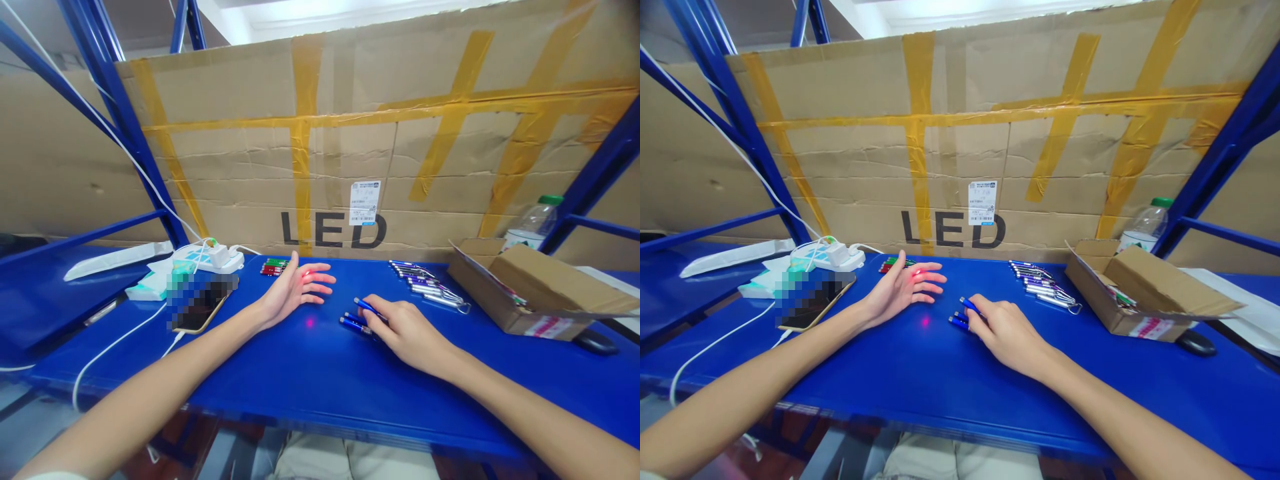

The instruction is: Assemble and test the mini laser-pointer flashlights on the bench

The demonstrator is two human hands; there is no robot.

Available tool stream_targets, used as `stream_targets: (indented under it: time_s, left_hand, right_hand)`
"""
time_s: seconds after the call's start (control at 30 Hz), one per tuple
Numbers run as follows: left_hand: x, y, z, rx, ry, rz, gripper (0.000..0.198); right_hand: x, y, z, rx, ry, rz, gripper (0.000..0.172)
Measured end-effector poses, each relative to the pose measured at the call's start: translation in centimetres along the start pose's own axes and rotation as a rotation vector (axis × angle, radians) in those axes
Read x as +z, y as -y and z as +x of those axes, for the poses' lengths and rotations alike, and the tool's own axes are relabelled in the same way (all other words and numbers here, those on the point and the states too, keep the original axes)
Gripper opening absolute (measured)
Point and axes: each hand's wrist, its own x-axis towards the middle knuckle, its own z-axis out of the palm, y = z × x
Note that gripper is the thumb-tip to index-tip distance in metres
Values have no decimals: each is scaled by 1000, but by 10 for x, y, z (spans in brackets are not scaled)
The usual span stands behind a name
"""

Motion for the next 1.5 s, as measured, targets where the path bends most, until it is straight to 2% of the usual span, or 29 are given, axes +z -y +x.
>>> stream_targets:
  time_s: [0.17,0.37,0.63,0.7,0.83,0.9,1.1,1.2,1.4,1.5]
  left_hand:
    - [0,0,-1,-6,13,3,84]
    - [-2,1,1,4,15,-10,83]
    - [-1,1,0,-9,3,-9,81]
    - [-1,1,0,-11,9,-7,81]
    - [0,1,0,-12,6,-9,83]
    - [-1,1,0,-6,7,-10,83]
    - [-1,-1,0,9,4,6,83]
    - [-1,-1,0,-4,2,13,84]
    - [0,-1,0,-6,-2,5,82]
    - [-1,-2,0,5,-4,9,82]
  right_hand:
    - [-2,0,1,47,-55,35,33]
    - [-2,7,-2,-133,133,80,34]
    - [0,-2,3,120,-52,10,31]
    - [-1,0,3,87,-26,17,32]
    - [-3,7,-1,-86,91,78,32]
    - [-3,9,-3,-116,103,77,33]
    - [-1,2,0,17,-17,45,32]
    - [0,0,1,30,-58,47,32]
    - [0,2,0,7,58,-37,33]
    - [0,2,0,13,61,-44,33]
